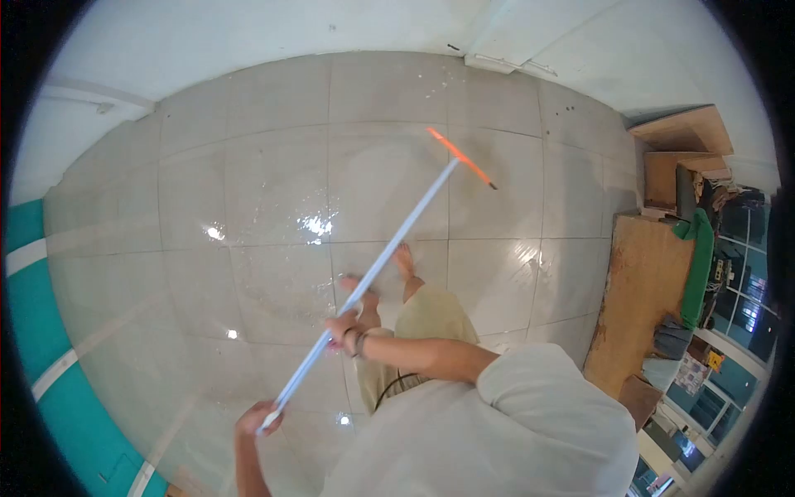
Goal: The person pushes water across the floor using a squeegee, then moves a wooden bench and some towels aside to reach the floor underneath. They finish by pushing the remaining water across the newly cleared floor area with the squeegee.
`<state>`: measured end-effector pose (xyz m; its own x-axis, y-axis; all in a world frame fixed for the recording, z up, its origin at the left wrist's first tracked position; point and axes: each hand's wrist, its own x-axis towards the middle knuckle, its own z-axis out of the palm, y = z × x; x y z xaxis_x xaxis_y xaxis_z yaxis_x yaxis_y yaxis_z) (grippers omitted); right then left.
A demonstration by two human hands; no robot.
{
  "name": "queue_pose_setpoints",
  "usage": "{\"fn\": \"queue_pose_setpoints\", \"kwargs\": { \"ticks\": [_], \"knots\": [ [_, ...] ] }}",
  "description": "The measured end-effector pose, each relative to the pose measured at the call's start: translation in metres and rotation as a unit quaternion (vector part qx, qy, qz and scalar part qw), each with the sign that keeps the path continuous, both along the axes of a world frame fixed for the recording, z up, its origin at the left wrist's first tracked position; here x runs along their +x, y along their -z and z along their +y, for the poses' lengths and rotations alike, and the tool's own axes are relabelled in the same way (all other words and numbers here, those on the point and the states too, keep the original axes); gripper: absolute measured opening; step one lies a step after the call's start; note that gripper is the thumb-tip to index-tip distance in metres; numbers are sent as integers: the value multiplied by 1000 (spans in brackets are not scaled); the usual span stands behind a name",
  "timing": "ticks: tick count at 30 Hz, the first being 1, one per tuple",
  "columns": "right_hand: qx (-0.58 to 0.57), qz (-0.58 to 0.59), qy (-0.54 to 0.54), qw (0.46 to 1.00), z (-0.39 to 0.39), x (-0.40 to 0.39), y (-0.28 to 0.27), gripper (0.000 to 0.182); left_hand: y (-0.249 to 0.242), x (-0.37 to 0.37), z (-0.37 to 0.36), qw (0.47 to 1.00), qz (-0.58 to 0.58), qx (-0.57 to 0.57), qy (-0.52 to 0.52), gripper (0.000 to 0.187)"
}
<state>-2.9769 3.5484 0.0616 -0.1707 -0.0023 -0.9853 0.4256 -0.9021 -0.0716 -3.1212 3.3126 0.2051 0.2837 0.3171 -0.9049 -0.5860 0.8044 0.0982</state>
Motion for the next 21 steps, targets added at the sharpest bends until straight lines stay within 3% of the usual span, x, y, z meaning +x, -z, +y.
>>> {"fn": "queue_pose_setpoints", "kwargs": {
  "ticks": [3,6,9,10,11,14,15,18,19,20,21],
  "knots": [
    [110,-37,-2,993,90,64,73,47,85,51,95,994,1,82,69,35],
    [253,-111,-57,959,183,136,138,23,107,125,212,995,28,51,84,35],
    [375,-197,-144,894,256,203,195,25,116,181,262,994,-41,84,60,29],
    [369,-196,-170,892,270,217,209,32,112,190,264,994,-38,78,60,29],
    [276,-180,-242,913,286,215,194,33,109,195,262,992,-47,106,52,29],
    [249,-156,-291,911,227,180,168,36,96,174,206,994,-8,99,52,29],
    [299,-120,-393,861,204,169,193,36,90,157,183,996,34,69,55,29],
    [267,-39,-151,951,80,99,148,44,57,93,99,980,116,35,160,27],
    [217,-25,-114,969,38,86,177,43,45,73,62,973,134,35,186,25],
    [150,20,-132,980,4,63,150,36,28,54,27,965,146,16,216,26],
    [280,71,-255,923,-38,45,151,32,6,38,-2,961,154,-6,231,27]
  ]
}}
